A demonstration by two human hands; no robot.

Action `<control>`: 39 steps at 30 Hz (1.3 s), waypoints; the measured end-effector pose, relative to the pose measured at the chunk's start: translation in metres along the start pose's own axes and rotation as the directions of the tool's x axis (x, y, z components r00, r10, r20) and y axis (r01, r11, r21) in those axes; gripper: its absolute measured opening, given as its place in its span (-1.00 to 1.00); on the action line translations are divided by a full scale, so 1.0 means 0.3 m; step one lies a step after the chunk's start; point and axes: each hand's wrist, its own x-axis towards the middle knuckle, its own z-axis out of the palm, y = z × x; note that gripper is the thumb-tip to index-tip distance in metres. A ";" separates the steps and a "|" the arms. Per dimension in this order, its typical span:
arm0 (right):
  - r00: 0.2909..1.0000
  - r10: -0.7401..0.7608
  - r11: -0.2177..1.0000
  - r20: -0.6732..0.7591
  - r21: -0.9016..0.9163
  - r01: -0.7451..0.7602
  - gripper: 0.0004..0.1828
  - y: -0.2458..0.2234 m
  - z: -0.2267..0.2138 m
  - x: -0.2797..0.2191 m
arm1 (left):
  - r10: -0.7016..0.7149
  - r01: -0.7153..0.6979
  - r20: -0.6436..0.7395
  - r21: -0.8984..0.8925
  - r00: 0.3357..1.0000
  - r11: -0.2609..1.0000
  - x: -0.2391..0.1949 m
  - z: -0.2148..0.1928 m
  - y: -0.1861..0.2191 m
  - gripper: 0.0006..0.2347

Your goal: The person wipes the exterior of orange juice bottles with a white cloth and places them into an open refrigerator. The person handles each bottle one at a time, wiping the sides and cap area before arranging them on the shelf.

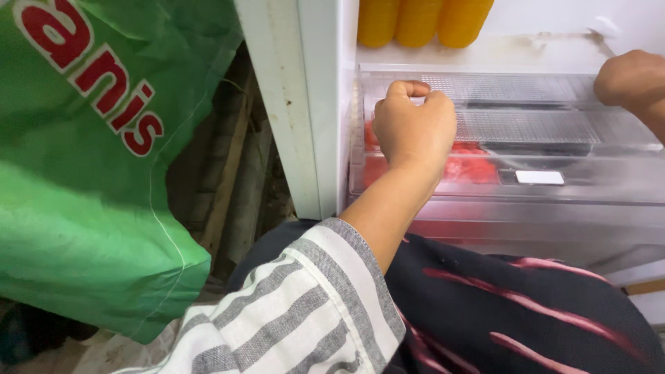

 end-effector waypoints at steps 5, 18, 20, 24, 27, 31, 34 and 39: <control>0.996 0.078 0.997 0.033 -0.024 -0.077 -0.60 0.055 0.022 0.000 | 0.023 -0.023 -0.001 -0.039 1.000 0.999 0.006 0.014 0.002 -0.83; 0.999 -0.030 0.977 0.035 -0.212 0.037 -0.61 0.147 0.043 -0.179 | -0.043 0.051 0.073 -0.114 0.996 0.992 -0.011 -0.022 0.054 -0.82; 0.995 -0.101 0.949 0.021 -0.300 0.103 -0.61 0.108 0.014 -0.214 | -0.048 0.057 0.080 -0.116 0.996 0.992 -0.011 -0.023 0.058 -0.81; 0.978 -0.209 0.912 0.022 -0.357 0.203 -0.66 -0.097 -0.043 -0.290 | -0.007 0.008 0.025 -0.053 1.000 0.999 -0.008 -0.027 0.062 -0.81; 0.936 -0.351 0.868 -0.002 -0.376 0.325 -0.72 -0.253 -0.106 -0.370 | -0.001 0.000 -0.013 -0.084 1.000 0.996 0.004 -0.028 0.058 -0.80; 0.820 -0.564 0.775 -0.094 -0.403 0.487 -0.77 -0.499 -0.175 -0.487 | 0.012 -0.032 -0.105 -0.189 0.994 0.982 0.032 -0.015 0.053 -0.81; 0.739 -0.628 0.771 -0.244 -0.327 0.547 -0.78 -0.638 -0.234 -0.573 | 0.071 -0.133 -0.174 -0.379 0.982 0.916 0.073 -0.014 0.054 -0.77; 0.660 -0.721 0.684 -0.211 -0.068 0.726 -0.77 -0.752 -0.341 -0.684 | 0.228 -0.293 -0.187 -0.527 0.956 0.798 0.130 -0.003 0.053 -0.63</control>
